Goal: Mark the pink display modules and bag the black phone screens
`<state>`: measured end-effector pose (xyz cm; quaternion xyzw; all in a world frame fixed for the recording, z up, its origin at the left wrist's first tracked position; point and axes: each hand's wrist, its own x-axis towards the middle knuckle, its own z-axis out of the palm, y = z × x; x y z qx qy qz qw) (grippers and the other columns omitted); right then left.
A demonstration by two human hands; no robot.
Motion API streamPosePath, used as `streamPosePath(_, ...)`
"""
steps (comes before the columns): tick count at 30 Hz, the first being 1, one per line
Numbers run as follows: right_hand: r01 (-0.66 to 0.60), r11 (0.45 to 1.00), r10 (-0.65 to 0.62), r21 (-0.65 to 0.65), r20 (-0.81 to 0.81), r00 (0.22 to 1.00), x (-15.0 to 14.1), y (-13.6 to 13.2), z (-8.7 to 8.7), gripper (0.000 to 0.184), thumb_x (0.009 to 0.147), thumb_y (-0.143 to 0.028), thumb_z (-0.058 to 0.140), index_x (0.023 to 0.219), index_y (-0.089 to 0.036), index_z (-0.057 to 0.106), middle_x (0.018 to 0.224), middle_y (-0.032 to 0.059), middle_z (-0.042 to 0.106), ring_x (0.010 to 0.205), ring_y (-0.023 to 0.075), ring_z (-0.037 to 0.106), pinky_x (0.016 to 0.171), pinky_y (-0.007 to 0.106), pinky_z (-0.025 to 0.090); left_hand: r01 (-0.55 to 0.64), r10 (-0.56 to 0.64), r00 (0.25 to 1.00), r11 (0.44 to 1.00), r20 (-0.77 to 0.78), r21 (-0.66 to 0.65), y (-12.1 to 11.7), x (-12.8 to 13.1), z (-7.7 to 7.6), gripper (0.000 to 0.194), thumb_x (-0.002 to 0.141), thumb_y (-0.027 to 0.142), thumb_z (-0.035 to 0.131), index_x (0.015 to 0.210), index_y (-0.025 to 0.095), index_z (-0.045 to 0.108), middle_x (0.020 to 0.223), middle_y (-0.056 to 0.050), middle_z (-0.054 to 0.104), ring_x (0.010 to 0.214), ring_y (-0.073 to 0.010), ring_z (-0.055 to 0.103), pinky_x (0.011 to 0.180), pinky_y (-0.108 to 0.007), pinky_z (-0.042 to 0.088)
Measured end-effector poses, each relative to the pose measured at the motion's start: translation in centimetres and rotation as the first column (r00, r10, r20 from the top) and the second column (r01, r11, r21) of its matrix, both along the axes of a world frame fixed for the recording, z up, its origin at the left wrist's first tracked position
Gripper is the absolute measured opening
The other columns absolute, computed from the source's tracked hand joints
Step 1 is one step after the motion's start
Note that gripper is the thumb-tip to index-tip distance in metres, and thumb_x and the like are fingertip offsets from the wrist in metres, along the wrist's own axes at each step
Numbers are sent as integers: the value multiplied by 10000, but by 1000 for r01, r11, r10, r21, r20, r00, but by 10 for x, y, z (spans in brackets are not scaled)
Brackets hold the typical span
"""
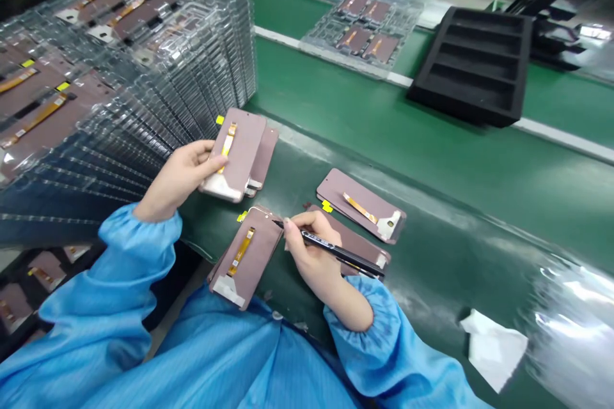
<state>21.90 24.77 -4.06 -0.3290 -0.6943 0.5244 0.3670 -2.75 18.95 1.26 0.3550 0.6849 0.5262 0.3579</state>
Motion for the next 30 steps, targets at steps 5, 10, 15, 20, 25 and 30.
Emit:
streamPosePath(5, 70, 998, -70, -4, -94, 993, 1, 5, 17, 256, 892, -431, 628, 747, -245, 529, 582, -25, 585, 438, 130, 542, 431, 271, 460, 78, -76, 997, 989, 21, -125, -70, 52, -5, 598, 822, 307, 682, 1380, 227, 484, 760, 21, 680, 631, -156, 627, 514, -228, 465)
streamPosePath(10, 34, 999, -36, -36, -53, 998, 2, 5, 16, 254, 894, -439, 622, 754, -248, 530, 568, -18, 580, 445, 143, 550, 463, 300, 476, 105, -160, 969, 956, -187, -272, -116, 92, -37, 567, 913, 359, 580, 1439, 254, 397, 873, 0, 695, 647, -162, 626, 566, -268, 497)
streamPosePath(15, -69, 997, 72, -43, 70, 995, 2, -2, 6, 213, 903, -373, 616, 757, -234, 546, 562, -23, 587, 468, 140, 557, 480, 278, 448, 26, -202, 765, 958, -612, -284, -117, 107, -43, 303, 920, 320, 583, 1193, 188, 574, 928, -58, 633, 840, -231, 597, 747, -374, 523)
streamPosePath(20, -167, 986, 162, 4, 221, 962, -8, -10, 5, 239, 897, -362, 597, 712, -223, 540, 553, -27, 600, 474, 125, 553, 485, 244, 436, 1, -230, 551, 961, -802, -275, -110, 104, -38, 335, 899, 417, 598, 1099, 149, 620, 972, -103, 588, 914, -272, 530, 749, -406, 513)
streamPosePath(25, -223, 974, 205, 44, 251, 946, -17, -14, 2, 244, 908, -360, 585, 711, -222, 549, 574, -30, 614, 492, 120, 552, 497, 229, 442, 116, -189, 564, 982, -804, -149, -89, 91, -46, 312, 975, 281, 491, 1265, 242, 600, 932, -67, 568, 886, -218, 502, 762, -348, 490)
streamPosePath(30, -232, 972, 220, 23, 248, 943, -16, -15, -8, 220, 909, -350, 590, 732, -224, 555, 606, -24, 620, 531, 132, 574, 520, 243, 452, 159, -232, 621, 973, -748, -169, -75, 85, -56, 278, 965, 313, 515, 1184, 226, 663, 915, -69, 567, 879, -218, 485, 748, -346, 471)
